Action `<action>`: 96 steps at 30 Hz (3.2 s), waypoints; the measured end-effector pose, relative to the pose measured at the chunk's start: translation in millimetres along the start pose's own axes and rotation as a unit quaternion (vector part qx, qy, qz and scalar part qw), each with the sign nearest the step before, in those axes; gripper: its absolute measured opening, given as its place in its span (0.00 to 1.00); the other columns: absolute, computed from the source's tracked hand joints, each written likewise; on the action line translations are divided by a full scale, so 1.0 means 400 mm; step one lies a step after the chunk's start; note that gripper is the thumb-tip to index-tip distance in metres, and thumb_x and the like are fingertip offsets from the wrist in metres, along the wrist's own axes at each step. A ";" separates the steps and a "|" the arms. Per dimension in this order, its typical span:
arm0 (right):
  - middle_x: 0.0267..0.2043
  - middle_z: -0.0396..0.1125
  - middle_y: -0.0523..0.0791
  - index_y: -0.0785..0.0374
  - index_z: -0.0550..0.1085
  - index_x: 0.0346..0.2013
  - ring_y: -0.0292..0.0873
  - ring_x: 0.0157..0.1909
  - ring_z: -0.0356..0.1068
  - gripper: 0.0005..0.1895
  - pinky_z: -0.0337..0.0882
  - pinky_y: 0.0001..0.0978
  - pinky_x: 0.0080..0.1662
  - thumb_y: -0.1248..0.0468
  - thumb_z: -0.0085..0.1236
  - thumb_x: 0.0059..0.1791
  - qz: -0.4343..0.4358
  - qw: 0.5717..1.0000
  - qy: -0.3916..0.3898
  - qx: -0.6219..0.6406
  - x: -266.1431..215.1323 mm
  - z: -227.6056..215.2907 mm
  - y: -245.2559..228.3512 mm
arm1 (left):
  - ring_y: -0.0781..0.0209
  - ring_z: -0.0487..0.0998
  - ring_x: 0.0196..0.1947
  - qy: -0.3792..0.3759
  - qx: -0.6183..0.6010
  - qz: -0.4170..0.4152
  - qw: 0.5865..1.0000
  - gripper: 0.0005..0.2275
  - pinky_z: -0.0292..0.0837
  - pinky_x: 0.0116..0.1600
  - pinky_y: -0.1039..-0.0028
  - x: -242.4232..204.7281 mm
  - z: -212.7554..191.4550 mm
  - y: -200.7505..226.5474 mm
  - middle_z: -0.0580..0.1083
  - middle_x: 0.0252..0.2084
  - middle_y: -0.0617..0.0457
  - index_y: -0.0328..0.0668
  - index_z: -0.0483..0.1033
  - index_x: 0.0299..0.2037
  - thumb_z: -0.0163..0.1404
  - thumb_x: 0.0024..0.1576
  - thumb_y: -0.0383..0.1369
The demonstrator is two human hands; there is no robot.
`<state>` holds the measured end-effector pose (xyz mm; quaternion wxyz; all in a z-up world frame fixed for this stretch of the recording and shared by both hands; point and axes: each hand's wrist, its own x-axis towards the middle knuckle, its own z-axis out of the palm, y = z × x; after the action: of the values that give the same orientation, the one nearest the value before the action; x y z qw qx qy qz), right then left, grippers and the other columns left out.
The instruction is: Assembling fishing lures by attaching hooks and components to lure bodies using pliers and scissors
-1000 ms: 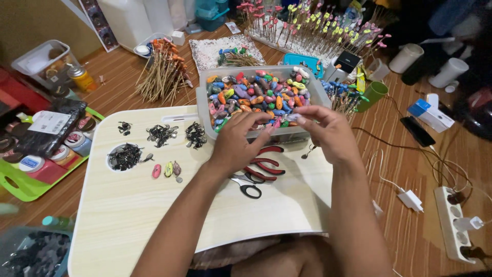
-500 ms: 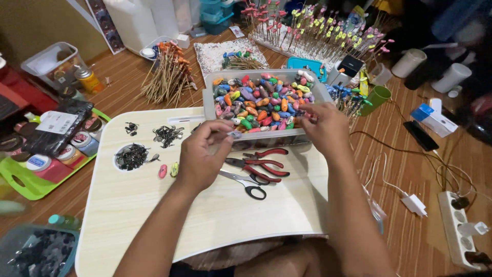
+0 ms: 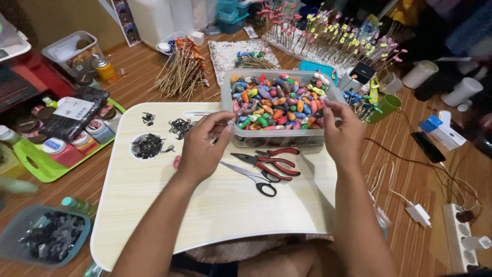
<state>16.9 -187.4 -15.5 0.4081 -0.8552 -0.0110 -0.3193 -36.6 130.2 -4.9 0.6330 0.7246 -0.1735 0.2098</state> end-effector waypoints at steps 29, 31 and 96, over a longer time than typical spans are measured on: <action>0.28 0.76 0.50 0.64 0.72 0.49 0.37 0.29 0.76 0.13 0.64 0.17 0.28 0.68 0.63 0.51 0.115 0.862 -0.371 0.326 -0.228 0.280 -0.163 | 0.39 0.83 0.46 -0.173 0.357 -0.281 0.874 0.11 0.78 0.49 0.53 -0.048 -0.311 -0.105 0.82 0.41 0.42 0.45 0.84 0.43 0.51 0.53 0.31; 0.28 0.76 0.50 0.63 0.72 0.50 0.38 0.30 0.77 0.14 0.65 0.17 0.29 0.69 0.63 0.51 0.118 0.858 -0.372 0.334 -0.226 0.281 -0.153 | 0.38 0.82 0.46 -0.181 0.366 -0.275 0.871 0.11 0.78 0.49 0.52 -0.044 -0.309 -0.102 0.82 0.41 0.42 0.44 0.84 0.43 0.50 0.53 0.30; 0.49 0.65 0.40 0.48 0.83 0.39 0.47 0.56 0.66 0.18 0.76 0.47 0.53 0.46 0.67 0.40 0.014 0.876 -0.385 -0.292 -0.278 0.035 -0.170 | 0.63 0.81 0.43 0.014 -0.136 -0.135 0.981 0.13 0.81 0.51 0.77 -0.068 -0.105 -0.086 0.73 0.48 0.44 0.34 0.74 0.46 0.63 0.55 0.27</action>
<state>-82.9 -105.3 -36.8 0.1081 -0.9909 -0.0615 0.0520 -45.6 176.2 -43.5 0.7503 0.6458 -0.0921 0.1068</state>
